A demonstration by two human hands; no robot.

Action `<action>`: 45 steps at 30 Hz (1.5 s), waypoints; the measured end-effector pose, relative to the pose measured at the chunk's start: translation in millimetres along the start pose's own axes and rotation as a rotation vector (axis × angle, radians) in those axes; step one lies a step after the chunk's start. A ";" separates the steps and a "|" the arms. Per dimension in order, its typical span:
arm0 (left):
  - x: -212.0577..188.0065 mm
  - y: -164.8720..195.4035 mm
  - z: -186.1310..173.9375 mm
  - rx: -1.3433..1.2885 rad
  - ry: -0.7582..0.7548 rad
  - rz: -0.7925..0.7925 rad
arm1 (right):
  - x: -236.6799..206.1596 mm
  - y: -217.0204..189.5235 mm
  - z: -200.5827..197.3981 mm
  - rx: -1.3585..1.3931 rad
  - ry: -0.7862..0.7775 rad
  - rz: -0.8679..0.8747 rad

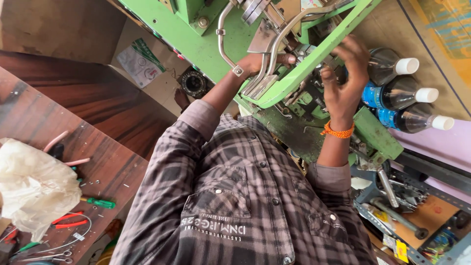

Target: The person uses a spanner to loosen and tighten a bolt on a green industrial machine, repositioning a metal component on the machine bed. They then operate the machine, pressing its lever and adjusting parts as it runs.

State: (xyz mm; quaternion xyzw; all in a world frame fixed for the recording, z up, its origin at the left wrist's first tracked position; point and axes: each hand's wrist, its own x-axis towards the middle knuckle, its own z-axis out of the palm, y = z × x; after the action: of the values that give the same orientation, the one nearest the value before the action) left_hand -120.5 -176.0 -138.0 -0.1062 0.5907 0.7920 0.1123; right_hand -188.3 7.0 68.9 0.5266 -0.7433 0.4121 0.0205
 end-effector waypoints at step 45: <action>52.3 -53.4 16.0 -0.595 0.131 0.580 | -6.5 21.3 56.4 0.088 0.134 0.170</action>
State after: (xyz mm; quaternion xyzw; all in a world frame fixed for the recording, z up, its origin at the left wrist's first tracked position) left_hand -154.6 -143.1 -198.0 -0.0134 0.3476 0.9184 -0.1885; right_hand -179.7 -21.6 16.0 0.4331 -0.7635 0.4789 0.0122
